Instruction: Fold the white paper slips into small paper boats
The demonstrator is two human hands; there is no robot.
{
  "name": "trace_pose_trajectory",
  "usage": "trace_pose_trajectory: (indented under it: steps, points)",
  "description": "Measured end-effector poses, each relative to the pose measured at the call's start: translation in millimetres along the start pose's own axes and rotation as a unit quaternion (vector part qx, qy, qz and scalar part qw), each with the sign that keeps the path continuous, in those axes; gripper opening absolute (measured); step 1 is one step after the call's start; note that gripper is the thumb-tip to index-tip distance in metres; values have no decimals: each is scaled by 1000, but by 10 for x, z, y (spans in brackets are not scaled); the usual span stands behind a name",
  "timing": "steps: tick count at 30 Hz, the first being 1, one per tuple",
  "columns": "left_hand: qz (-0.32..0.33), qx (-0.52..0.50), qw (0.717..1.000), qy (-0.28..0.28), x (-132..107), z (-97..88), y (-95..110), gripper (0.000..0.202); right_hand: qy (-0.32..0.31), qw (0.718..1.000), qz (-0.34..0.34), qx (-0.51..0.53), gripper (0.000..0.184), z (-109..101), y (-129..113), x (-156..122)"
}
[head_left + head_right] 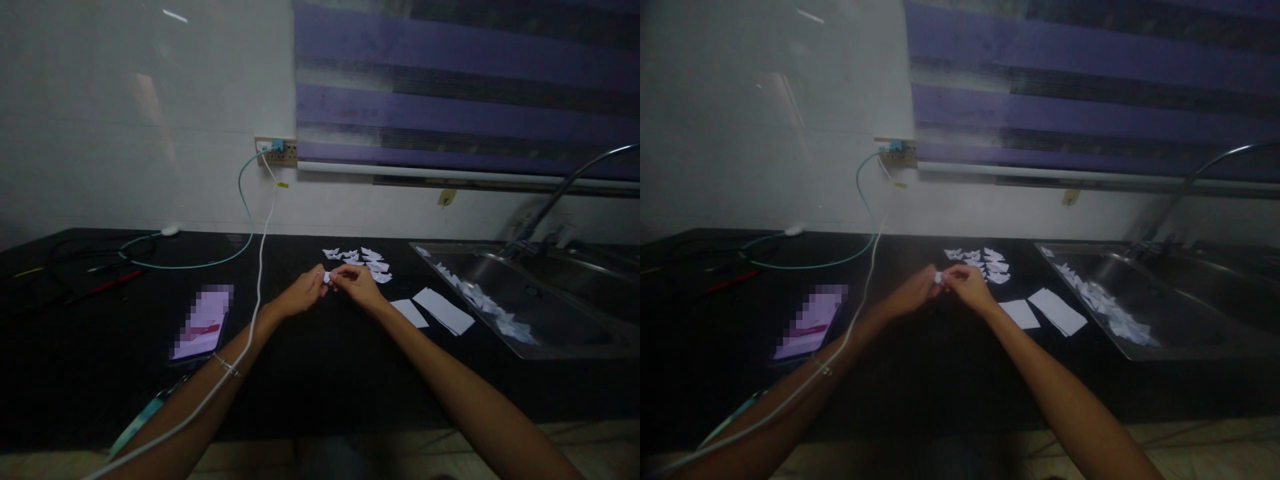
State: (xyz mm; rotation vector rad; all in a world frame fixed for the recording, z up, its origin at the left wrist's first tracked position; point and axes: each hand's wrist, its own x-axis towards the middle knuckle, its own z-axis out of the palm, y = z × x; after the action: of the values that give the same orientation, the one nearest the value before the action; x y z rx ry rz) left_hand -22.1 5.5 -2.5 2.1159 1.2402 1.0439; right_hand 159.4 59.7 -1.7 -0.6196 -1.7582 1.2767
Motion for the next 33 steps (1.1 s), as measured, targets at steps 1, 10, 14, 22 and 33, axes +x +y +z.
trace_pose_trajectory:
  steps: [1,10,14,22,33]
  points:
    - [3,1,1000,6,-1,5,13,40,3,1000,-14,-14,23,-4,-12,-3]
    - [-91,-184,979,16,66,84,42,59,109,948,-203,-220,13,83,-121,-113]
    - [-90,-223,971,7,76,124,-16,66,79,942,-236,-226,13,136,-127,-137]
    - [-59,-140,988,-26,6,110,-82,68,12,991,-90,-100,17,117,-167,-97]
    - [-25,-22,999,-32,-39,49,-81,53,-85,996,35,2,21,8,-156,-65]
